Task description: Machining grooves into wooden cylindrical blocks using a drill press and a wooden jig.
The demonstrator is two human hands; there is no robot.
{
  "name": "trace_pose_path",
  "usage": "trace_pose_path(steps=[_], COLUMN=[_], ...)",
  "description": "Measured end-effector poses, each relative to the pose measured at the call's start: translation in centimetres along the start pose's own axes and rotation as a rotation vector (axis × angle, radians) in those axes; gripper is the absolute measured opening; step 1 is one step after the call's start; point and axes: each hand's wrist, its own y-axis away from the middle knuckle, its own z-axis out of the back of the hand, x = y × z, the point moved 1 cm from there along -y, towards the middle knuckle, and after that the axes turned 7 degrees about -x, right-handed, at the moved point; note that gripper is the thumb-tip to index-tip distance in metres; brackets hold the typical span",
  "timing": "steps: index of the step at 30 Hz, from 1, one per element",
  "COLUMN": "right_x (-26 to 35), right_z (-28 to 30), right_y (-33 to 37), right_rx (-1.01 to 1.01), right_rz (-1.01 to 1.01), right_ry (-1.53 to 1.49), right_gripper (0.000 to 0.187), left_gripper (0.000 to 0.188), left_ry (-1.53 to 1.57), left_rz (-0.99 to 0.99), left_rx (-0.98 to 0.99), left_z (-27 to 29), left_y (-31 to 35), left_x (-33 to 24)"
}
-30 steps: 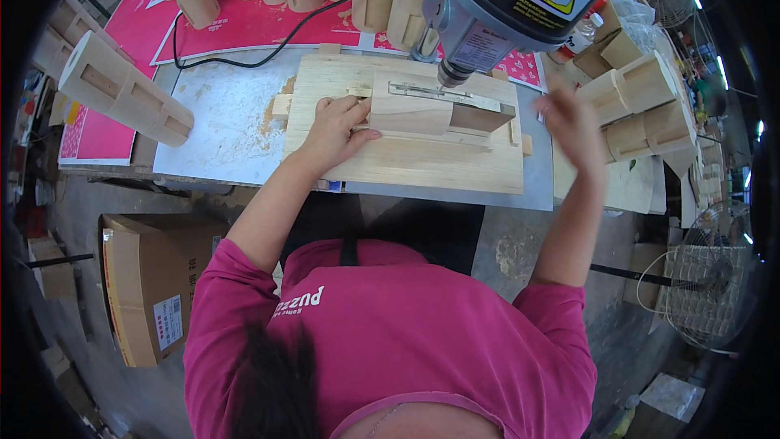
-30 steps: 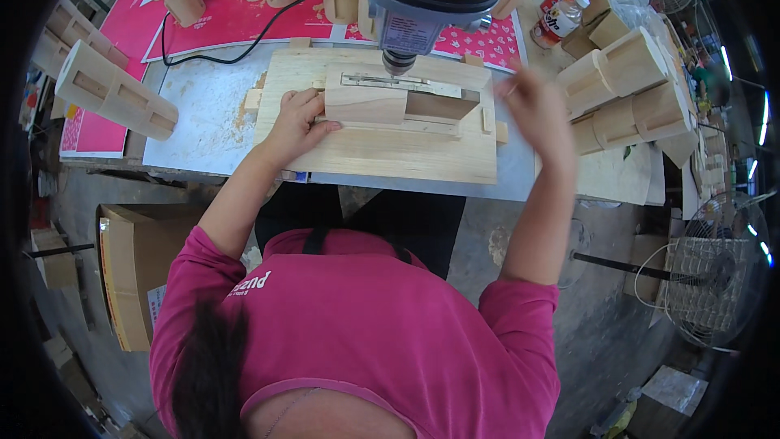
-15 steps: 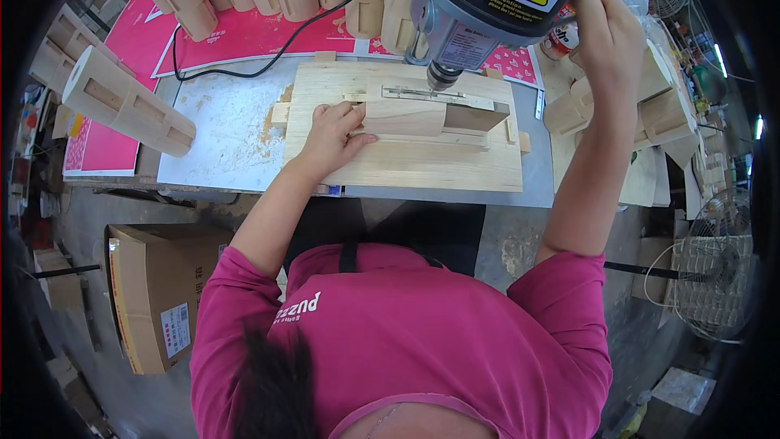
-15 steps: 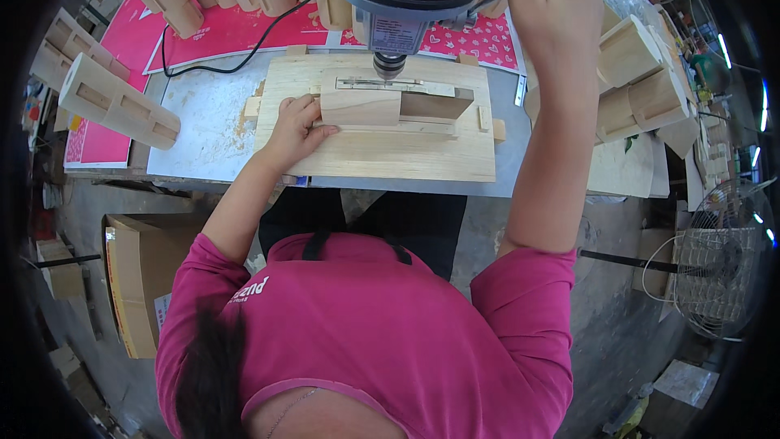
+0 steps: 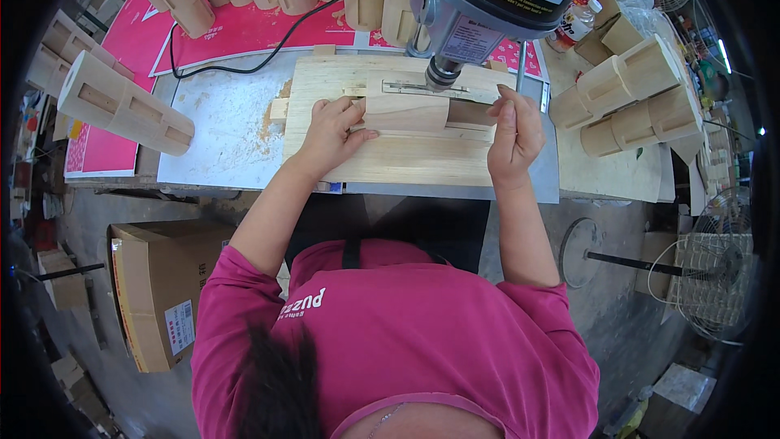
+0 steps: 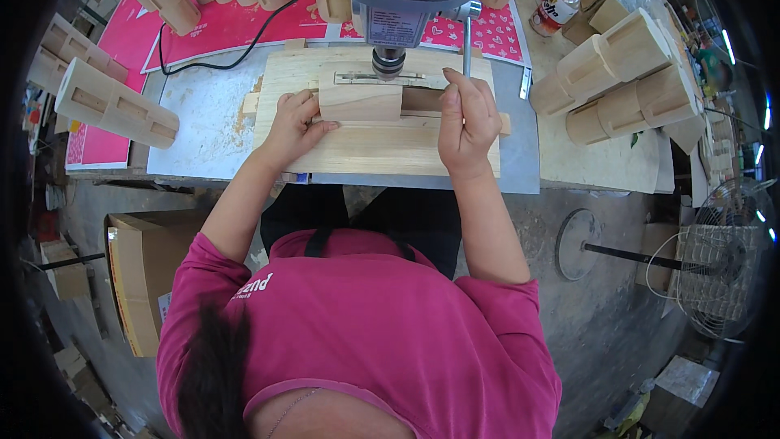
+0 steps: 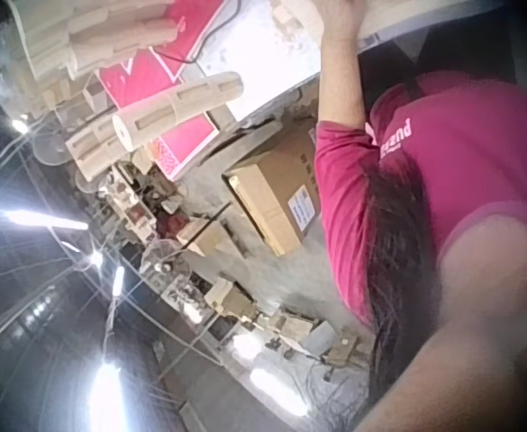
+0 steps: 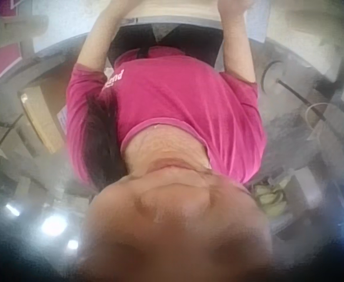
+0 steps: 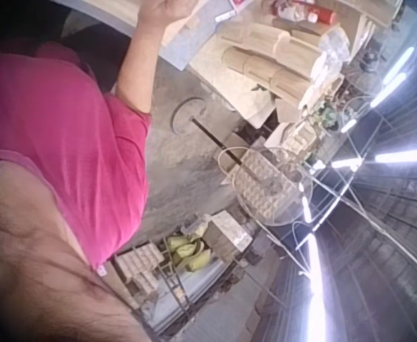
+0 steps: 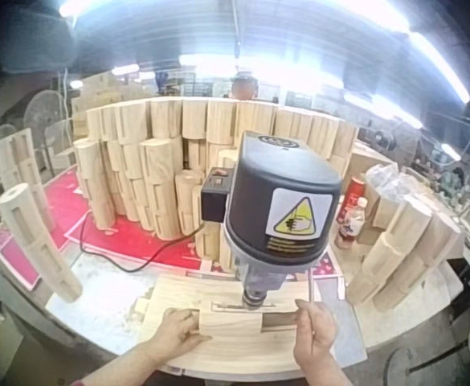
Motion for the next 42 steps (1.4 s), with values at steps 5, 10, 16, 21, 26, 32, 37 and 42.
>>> trace_pose_path(steps=[5, 10, 16, 21, 26, 32, 37, 42], right_x=[1.1, 4.7, 1.0, 3.5, 6.3, 1.5, -1.9, 1.1], right_z=[1.6, 1.8, -1.3, 1.3, 3.3, 1.6, 0.0, 2.1], right_y=[-2.4, -13.9, -19.4, -16.3, -8.1, -0.8, 0.6, -3.0], right_rx=[0.0, 0.057, 0.124, 0.074, 0.115, 0.039, -0.028, -0.045], right_rz=[0.271, 0.093, -0.029, -0.006, -0.121, -0.169, 0.121, 0.228], right_ry=[0.126, 0.225, 0.285, 0.284, 0.163, 0.084, -0.044, -0.022], right_gripper=[0.011, 0.025, 0.035, 0.028, 0.017, 0.011, 0.011, 0.004], left_gripper=[0.027, 0.043, 0.044, 0.045, 0.046, 0.043, 0.044, 0.043], left_ry=[0.031, -0.047, -0.019, -0.032, -0.032, -0.016, -0.028, -0.024], left_rz=[0.049, 0.011, 0.005, 0.022, 0.005, 0.011, 0.007, 0.025], left_rx=[-0.018, -0.025, -0.049, -0.028, -0.026, -0.036, -0.018, -0.021], left_z=[0.0, -0.7, -2.8, -2.7, -3.0, -2.6, -2.7, -2.7], left_y=[0.0, 0.0, -1.6, -1.4, -1.3, -1.5, -1.5, -1.6], left_x=[-0.4, -0.9, -2.4, -2.6, -2.1, -2.6, -2.5, -2.7])
